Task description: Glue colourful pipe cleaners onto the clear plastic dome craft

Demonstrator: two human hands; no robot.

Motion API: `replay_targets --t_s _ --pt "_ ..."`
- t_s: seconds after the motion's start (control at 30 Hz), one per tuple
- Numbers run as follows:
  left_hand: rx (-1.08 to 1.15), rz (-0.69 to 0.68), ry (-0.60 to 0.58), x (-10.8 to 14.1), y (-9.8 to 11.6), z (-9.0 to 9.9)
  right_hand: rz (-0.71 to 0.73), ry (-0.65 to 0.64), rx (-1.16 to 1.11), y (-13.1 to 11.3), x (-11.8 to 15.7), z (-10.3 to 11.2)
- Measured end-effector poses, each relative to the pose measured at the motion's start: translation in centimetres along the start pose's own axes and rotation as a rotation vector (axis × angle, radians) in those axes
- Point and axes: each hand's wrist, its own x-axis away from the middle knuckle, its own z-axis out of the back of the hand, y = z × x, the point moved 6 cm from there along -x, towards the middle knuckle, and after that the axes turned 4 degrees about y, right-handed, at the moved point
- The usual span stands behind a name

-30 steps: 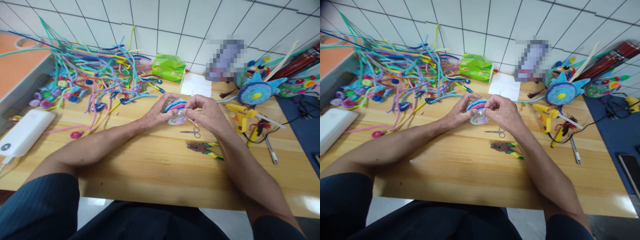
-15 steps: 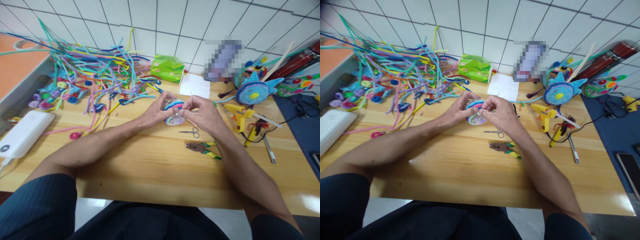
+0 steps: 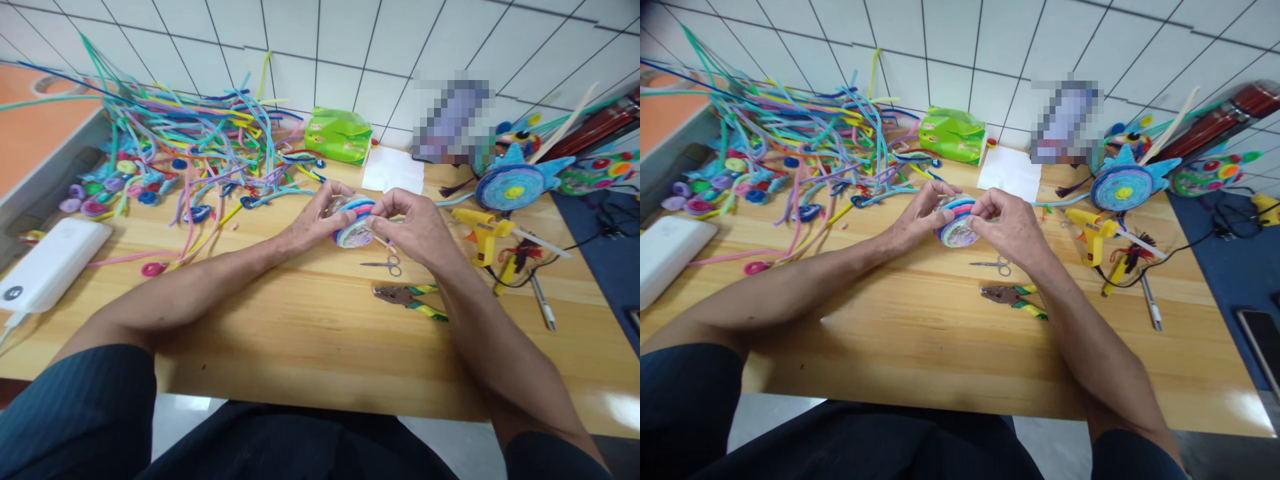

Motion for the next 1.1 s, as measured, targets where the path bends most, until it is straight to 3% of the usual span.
replay_targets --t_s 0.3,0.6,0.83,1.1 --pt "-0.058 -0.032 -0.029 -0.4 -0.2 0.0 0.019 0.038 0.039 -0.1 0.2 -0.2" --pt "-0.086 -0.047 0.016 -0.5 -1.1 0.3 0.012 0.008 0.003 0.0 -0.1 0.4" --pt "-0.067 -0.044 -0.073 -0.2 -0.1 0.1 0.024 0.011 -0.01 0.0 0.0 0.0" --pt "-0.064 -0.022 -0.033 -0.4 0.2 0.0 0.02 0.01 -0.012 0.2 -0.1 0.2"
